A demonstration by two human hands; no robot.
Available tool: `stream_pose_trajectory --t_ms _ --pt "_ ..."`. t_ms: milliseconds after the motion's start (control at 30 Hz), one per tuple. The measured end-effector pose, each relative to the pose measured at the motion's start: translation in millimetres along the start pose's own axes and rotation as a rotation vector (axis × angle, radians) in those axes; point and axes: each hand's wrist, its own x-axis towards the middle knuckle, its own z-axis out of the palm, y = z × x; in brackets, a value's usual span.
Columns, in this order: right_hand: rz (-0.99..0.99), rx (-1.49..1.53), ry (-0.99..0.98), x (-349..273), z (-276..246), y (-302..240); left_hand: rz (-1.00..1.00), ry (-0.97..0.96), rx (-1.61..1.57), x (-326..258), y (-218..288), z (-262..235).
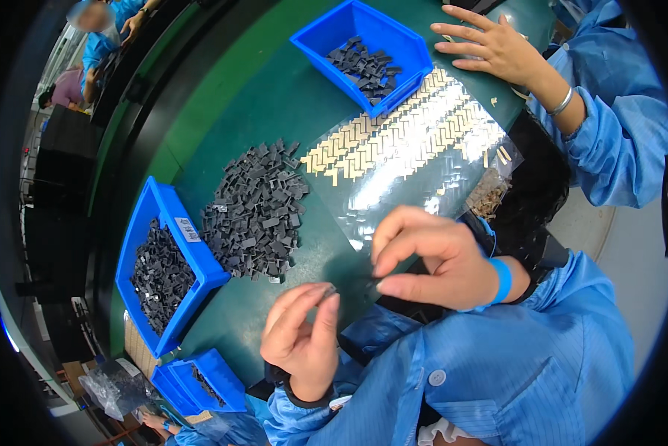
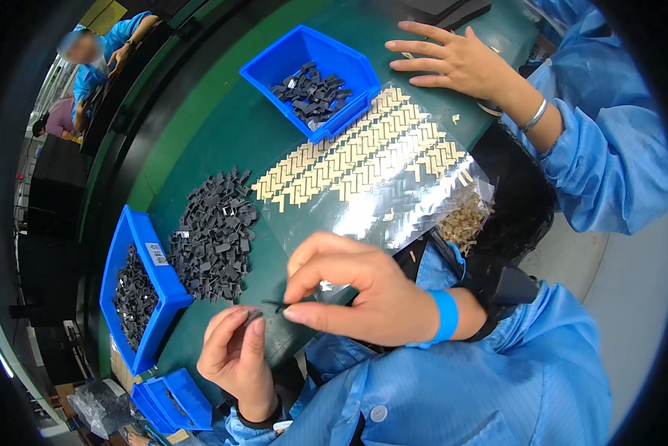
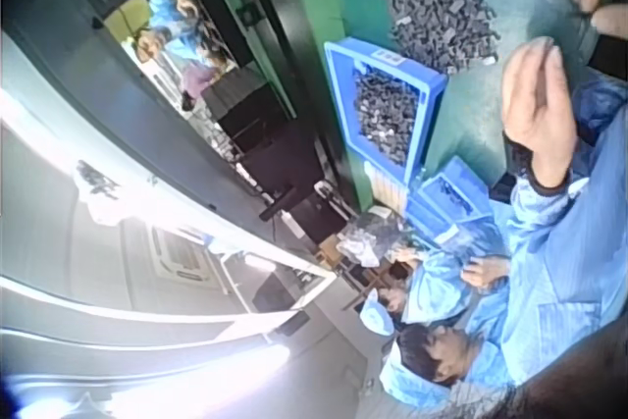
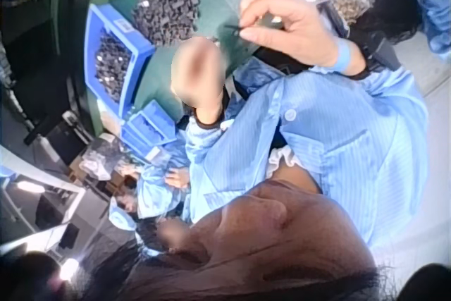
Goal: Assembling small black plastic components and gold contacts at a factory assembly line workstation.
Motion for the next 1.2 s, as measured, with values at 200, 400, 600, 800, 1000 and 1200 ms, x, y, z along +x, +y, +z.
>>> stream_pose_trajectory --t_ms 200,400,600,800,1000,1200 --pt "0.114 0.332 0.053 -5.5 16.4 8.8 -0.159 0.040 -0.337 -10.1 3.7 19.3" --pt "0.021 0.113 0.131 -12.0 14.6 11.7 -0.218 -0.020 -0.385 -8.4 1.4 28.4" --pt "-0.215 -0.175 0.128 -11.7 13.3 12.8 -0.602 0.026 -0.691 -10.7 7.4 33.4" --pt "-0.567 -0.373 0.090 -8.1 14.8 19.6 -0.740 -0.092 -1.051 -6.3 18.4 24.5" --pt "-0.611 -0.432 0.079 -10.1 14.3 22.9 -0.726 -0.050 -1.159 -6.4 4.6 25.3" --pt "-0.373 -0.192 0.095 -13.4 13.7 15.5 -0.749 0.086 -1.139 1.8 14.3 23.4"
